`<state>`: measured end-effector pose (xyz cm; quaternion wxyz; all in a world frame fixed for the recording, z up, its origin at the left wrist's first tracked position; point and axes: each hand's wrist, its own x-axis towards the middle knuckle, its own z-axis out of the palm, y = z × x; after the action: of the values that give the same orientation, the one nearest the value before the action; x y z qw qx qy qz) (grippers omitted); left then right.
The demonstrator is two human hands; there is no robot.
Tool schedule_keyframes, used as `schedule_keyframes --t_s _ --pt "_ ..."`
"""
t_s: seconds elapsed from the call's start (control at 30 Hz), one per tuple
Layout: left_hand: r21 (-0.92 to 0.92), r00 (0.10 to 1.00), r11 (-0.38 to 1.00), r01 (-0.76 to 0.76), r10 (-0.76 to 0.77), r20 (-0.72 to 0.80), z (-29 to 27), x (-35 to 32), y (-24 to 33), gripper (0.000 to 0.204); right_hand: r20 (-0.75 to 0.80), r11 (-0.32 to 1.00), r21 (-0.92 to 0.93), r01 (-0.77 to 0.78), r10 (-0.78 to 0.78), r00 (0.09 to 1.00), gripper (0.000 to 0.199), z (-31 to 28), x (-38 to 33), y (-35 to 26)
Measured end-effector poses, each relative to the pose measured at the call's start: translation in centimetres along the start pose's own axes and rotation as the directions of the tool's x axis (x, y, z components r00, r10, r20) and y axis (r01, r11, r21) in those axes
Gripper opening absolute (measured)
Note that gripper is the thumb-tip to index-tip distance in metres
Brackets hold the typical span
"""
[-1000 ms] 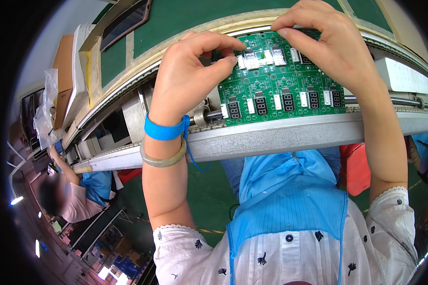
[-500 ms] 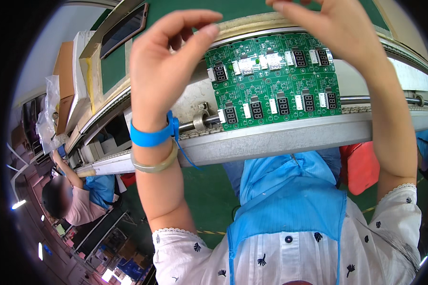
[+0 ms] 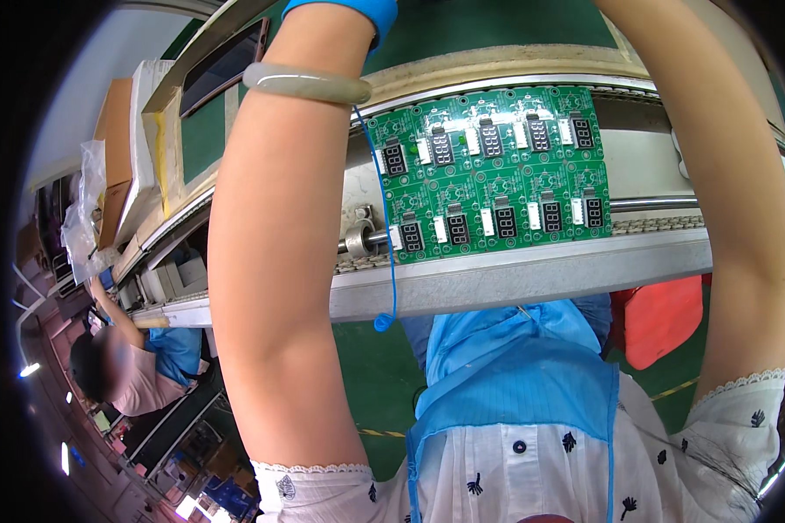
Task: Insert electronic components into a printed circuit board on an assembly line.
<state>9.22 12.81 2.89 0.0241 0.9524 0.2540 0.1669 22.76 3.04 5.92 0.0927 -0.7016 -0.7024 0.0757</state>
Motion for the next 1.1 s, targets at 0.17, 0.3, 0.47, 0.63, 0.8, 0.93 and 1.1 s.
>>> schedule_keyframes --t_s 0.17,0.3,0.47,0.63,0.8,0.93,1.1 --pt "0.119 0.994 0.991 0.058 -0.047 -0.099 0.7 0.5 0.4 0.018 -0.229 0.918 -0.339 -0.206 0.132 0.964 0.017 1.7 0.7 -0.5" --pt "-0.008 0.99 1.0 0.005 -0.006 -0.14 0.2 -0.4 0.4 0.019 -0.087 0.998 0.007 -0.065 0.066 0.994 0.016 -1.4 -0.9 -0.1" --pt "-0.127 0.972 0.992 -0.019 -0.012 -0.235 -1.1 -0.7 0.6 0.017 -0.511 0.993 -0.085 -0.078 0.024 0.859 0.018 2.2 -0.8 -0.1" --pt "-0.566 0.981 0.823 0.043 -0.142 -0.133 -3.5 -3.1 2.7 0.013 -0.477 0.895 0.444 0.036 0.202 0.856 0.023 1.7 -5.0 1.0" --pt "-0.633 0.99 0.761 -0.14 0.109 -0.089 -2.9 -8.8 1.2 0.018 -0.189 0.608 0.793 -0.033 0.297 0.936 0.02 2.6 -10.4 -1.4" --pt "-0.915 0.965 0.308 0.259 -0.036 0.261 -2.2 -11.4 3.1 0.022 0.037 0.328 0.93 -0.166 0.364 0.931 0.022 3.6 -14.0 -1.4" --pt "-0.885 0.916 0.255 0.39 -0.006 0.402 -3.7 -13.2 4.3 0.026 -0.127 0.512 0.859 -0.025 0.26 0.957 0.018 5.2 -15.8 -0.8"
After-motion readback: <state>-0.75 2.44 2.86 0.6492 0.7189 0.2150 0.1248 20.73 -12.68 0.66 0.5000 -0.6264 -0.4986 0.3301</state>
